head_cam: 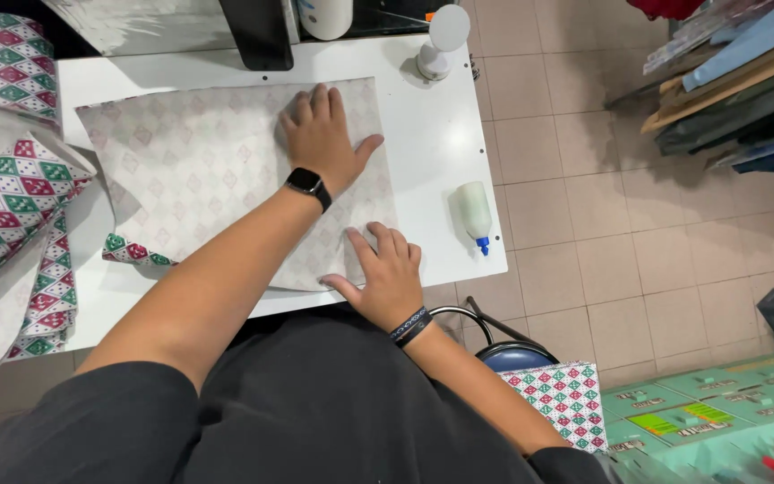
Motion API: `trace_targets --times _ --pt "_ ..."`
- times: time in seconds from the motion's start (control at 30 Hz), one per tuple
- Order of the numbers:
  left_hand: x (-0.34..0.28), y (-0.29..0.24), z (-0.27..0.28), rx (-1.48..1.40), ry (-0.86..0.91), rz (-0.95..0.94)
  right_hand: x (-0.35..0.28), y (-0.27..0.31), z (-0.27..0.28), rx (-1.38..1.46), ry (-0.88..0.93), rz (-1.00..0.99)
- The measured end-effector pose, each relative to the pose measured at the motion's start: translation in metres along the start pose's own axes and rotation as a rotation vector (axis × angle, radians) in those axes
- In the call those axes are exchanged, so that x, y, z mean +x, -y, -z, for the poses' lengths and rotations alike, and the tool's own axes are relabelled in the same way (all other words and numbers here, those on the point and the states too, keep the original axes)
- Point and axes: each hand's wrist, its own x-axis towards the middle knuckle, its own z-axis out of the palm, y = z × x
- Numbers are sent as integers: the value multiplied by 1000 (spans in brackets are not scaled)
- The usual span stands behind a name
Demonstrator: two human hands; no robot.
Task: Applying glue to patterned paper and folding it to assemble small bags
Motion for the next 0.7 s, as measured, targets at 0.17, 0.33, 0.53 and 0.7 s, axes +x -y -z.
trace_targets --times 0.17,0.33,0.53,0.7 --pt "-22 32 11 -344 6 -263 -5 -22 1 49 15 43" --pt "-28 39 22 -358 131 -375 2 -46 13 226 33 170" --pt "-32 34 39 -298 143 -312 33 -115 79 127 -273 -109" --pt "-32 34 40 -276 188 -286 67 -116 114 -105 426 -646"
